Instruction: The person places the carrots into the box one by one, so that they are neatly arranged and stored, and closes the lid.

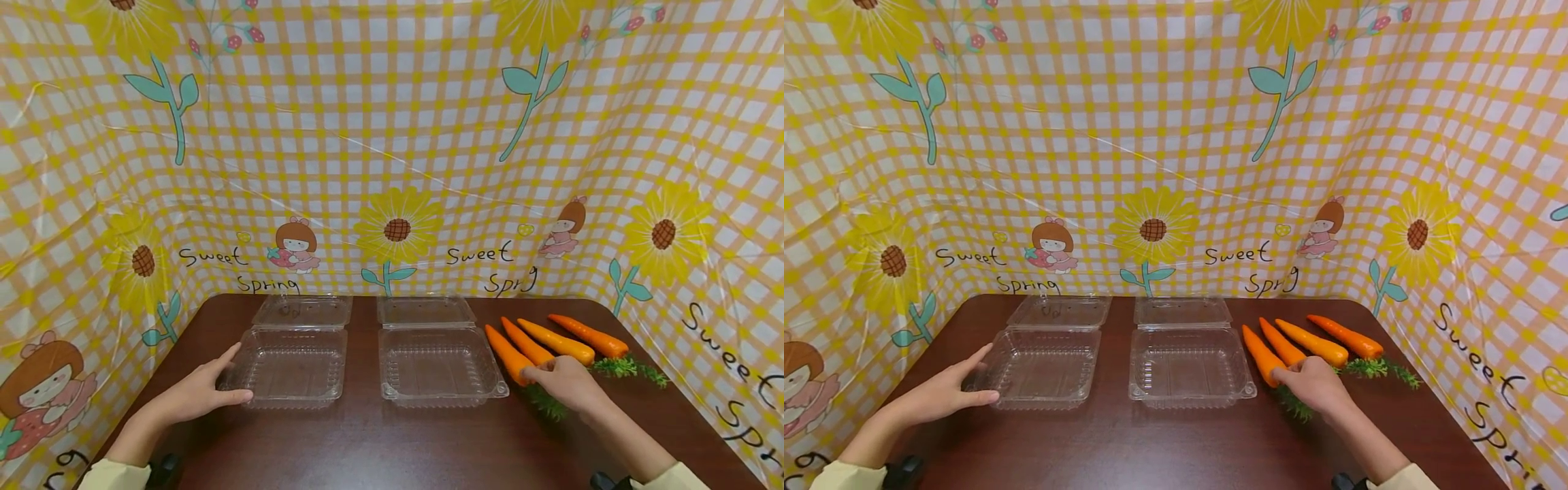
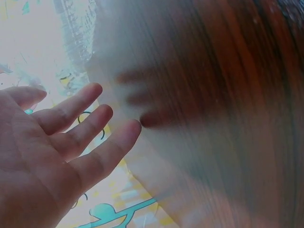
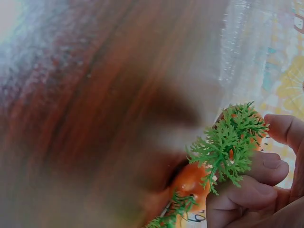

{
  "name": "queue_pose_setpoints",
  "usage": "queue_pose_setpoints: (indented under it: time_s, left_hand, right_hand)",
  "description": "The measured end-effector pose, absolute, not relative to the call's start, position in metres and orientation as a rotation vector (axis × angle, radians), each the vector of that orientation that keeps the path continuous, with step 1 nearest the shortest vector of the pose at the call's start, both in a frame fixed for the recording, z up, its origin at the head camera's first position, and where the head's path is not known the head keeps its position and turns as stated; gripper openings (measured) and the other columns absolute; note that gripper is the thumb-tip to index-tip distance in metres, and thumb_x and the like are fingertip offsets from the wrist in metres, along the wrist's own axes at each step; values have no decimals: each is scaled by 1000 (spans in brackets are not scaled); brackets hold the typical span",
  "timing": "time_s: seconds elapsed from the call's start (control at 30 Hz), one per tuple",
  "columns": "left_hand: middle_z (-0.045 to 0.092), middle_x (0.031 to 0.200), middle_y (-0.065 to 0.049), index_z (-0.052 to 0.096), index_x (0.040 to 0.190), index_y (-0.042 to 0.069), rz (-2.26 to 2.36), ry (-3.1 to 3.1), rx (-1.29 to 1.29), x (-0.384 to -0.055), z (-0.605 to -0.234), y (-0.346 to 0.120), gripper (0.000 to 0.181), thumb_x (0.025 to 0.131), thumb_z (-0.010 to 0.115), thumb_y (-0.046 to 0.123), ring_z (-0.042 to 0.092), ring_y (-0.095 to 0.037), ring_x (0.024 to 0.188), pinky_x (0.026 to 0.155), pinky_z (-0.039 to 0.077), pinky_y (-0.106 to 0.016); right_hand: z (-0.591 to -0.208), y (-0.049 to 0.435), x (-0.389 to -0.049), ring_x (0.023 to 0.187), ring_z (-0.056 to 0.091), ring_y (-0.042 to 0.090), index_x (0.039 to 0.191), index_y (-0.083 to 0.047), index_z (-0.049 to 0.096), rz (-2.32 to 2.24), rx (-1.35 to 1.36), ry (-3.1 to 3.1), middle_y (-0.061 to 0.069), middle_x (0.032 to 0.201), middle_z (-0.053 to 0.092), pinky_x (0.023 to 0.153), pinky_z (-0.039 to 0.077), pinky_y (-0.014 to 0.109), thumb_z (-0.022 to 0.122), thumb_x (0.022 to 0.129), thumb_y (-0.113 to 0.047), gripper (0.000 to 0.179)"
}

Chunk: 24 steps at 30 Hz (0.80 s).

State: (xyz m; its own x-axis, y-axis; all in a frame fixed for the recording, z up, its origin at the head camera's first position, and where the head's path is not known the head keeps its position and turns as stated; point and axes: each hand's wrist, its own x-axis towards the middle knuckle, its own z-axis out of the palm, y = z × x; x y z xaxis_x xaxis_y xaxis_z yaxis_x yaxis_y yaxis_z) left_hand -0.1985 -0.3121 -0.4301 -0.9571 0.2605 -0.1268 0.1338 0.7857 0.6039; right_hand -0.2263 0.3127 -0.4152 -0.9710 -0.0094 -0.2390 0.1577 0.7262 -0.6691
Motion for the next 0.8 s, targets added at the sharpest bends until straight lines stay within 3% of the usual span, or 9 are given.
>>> queue_pose_setpoints:
  time_s: [0.3, 0.4, 0.47, 0.6, 0.63, 0.7, 0.8]
  left_hand:
    - [45, 145, -36, 9, 162, 4, 902, 2761, 291, -198, -428, -311, 104, 91, 71, 48, 34, -60, 137, 97, 39, -71]
    - [45, 145, -36, 9, 162, 3, 900, 2758, 293, -198, -427, -310, 104, 91, 71, 47, 36, -59, 136, 96, 40, -70]
    - [45, 145, -36, 8, 161, 2, 900, 2756, 299, -198, -427, -310, 104, 91, 71, 47, 37, -59, 135, 96, 40, -70]
    - [44, 146, -35, 8, 162, 2, 912, 2749, 277, -198, -427, -309, 105, 91, 70, 48, 36, -58, 137, 98, 39, -70]
    - [43, 146, -35, 8, 162, 2, 916, 2747, 272, -199, -427, -309, 105, 91, 70, 48, 36, -58, 137, 99, 38, -70]
    - [43, 147, -35, 8, 162, 2, 923, 2743, 263, -199, -428, -309, 105, 91, 71, 48, 36, -57, 137, 99, 38, -70]
    - [44, 146, -35, 8, 162, 2, 936, 2738, 272, -199, -427, -309, 105, 92, 71, 48, 38, -56, 137, 99, 39, -69]
  right_hand:
    - [-391, 314, -226, 52, 22, 11, 73, -9, 59, -1080, 55, 2736, -5, 59, 26, 49, 25, 27, 67, 93, -39, 36]
    - [-381, 310, -226, 51, 26, 10, 81, -5, 65, -1066, -1, 2769, -5, 59, 33, 50, 27, 27, 66, 95, -36, 34]
    - [-374, 305, -227, 51, 29, 10, 95, -3, 72, -1053, -38, 2793, -5, 58, 36, 50, 28, 26, 66, 96, -36, 33]
    - [-363, 293, -231, 47, 27, 9, 105, 0, 71, -1022, -71, 2812, -3, 55, 32, 48, 28, 26, 66, 95, -37, 39]
    - [-360, 289, -232, 47, 26, 9, 109, 1, 71, -1014, -82, 2821, 2, 57, 44, 48, 28, 26, 66, 95, -37, 41]
    - [-356, 283, -234, 46, 24, 10, 116, 5, 69, -1003, -110, 2831, 19, 76, 63, 47, 28, 26, 66, 95, -39, 48]
    - [-351, 274, -239, 45, 23, 11, 126, 9, 64, -1002, -142, 2834, 21, 77, 63, 45, 26, 26, 68, 94, -39, 58]
